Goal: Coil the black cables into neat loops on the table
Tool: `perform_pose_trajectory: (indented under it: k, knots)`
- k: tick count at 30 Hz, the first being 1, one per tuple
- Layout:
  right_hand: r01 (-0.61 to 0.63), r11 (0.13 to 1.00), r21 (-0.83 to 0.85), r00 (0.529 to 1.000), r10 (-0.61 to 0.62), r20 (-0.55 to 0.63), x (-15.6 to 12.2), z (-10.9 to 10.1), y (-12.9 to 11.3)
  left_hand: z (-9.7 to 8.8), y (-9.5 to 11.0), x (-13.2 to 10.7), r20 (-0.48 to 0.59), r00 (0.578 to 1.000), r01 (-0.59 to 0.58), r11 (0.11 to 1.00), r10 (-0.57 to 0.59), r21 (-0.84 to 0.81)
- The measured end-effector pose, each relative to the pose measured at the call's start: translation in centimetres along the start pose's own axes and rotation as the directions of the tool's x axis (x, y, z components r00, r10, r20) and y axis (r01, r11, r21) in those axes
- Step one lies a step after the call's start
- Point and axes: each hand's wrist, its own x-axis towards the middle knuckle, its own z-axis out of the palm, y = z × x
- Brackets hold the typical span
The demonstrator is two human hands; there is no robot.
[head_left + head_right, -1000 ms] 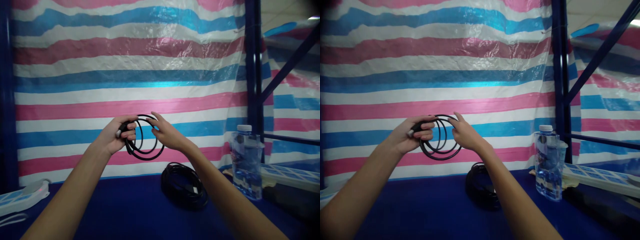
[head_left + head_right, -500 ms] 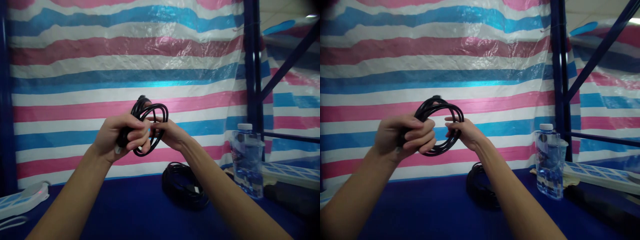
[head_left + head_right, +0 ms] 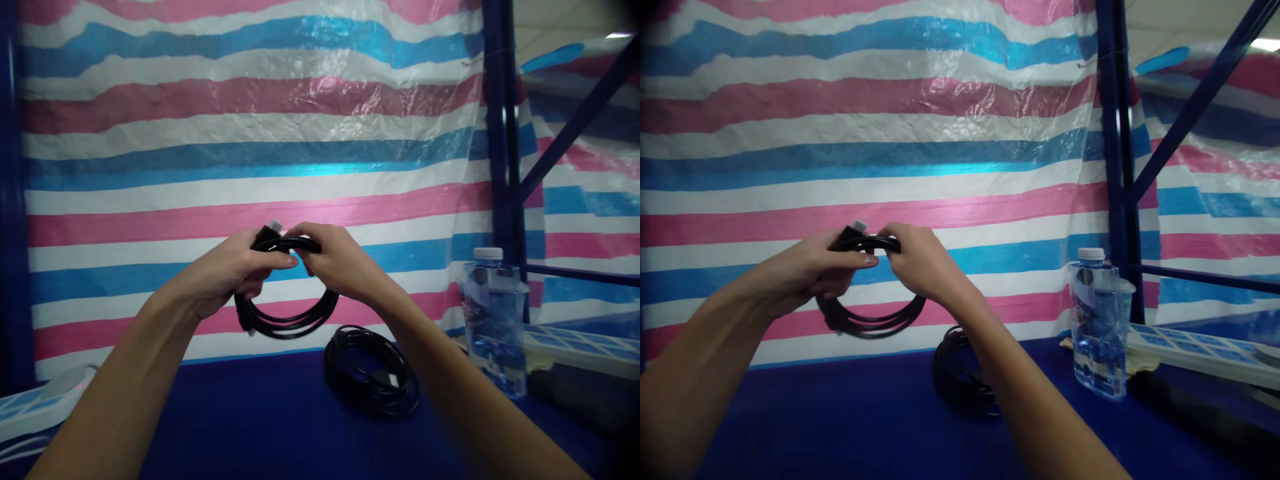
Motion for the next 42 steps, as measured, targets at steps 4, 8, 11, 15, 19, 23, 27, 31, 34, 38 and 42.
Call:
perform_pose_trajectory:
  k: [4,8,11,15,19,23,27,31,34,38,42]
  knots:
    - [-0.149,0.953,0.263,0.987,0.161,-0.024,0.0,-0.1,0.1,0.1,0.5,-0.3,0.015,1.0,-0.017,0.993,0.019,-0.12]
    - [-0.167,0.828,0.536,0.971,0.233,-0.058,0.2,0.0,0.4,-0.3,0.0,0.6,-0.346,0.907,-0.3,0.945,0.241,-0.129]
    - [-0.165,0.608,0.777,0.98,0.192,0.058,0.4,0.2,0.4,-0.7,-0.7,1.3,-0.532,0.783,-0.354,0.934,0.322,0.045]
    - [-0.186,0.358,0.915,0.971,0.209,0.115,0.4,0.4,-0.1,-0.6,-1.3,1.5,-0.57,0.741,-0.212,0.929,0.356,0.305]
    - [-0.195,0.402,0.895,0.938,0.342,0.051,0.5,0.7,-0.5,-0.1,-1.7,1.6,-0.567,0.733,-0.224,0.921,0.375,0.319]
    - [-0.091,0.421,0.903,0.852,0.502,-0.148,0.9,0.5,-0.1,0.2,-2.1,2.2,-0.54,0.79,-0.266,0.956,0.288,0.121]
    - [0.028,0.401,0.916,0.754,0.593,-0.282,1.1,-0.2,0.7,1.1,-1.9,2.6,-0.389,0.903,-0.263,0.951,0.184,-0.162]
    - [0.027,0.478,0.878,0.787,0.531,-0.313,0.9,0.0,0.7,1.7,-1.2,2.4,-0.319,0.944,-0.246,0.833,0.088,-0.495]
    - [-0.018,0.66,0.751,0.884,0.362,-0.297,0.7,0.6,0.6,1.2,-0.6,1.7,-0.254,0.965,-0.208,0.766,0.06,-0.608]
    - [0.01,0.881,0.472,0.909,0.188,-0.371,0.4,1.0,0.8,0.3,-0.3,1.0,-0.175,0.983,-0.142,0.861,0.062,-0.488]
    - [-0.014,0.872,0.489,0.968,0.135,-0.213,0.2,0.7,0.3,-0.1,-0.8,1.3,-0.363,0.924,-0.173,0.978,0.121,-0.115]
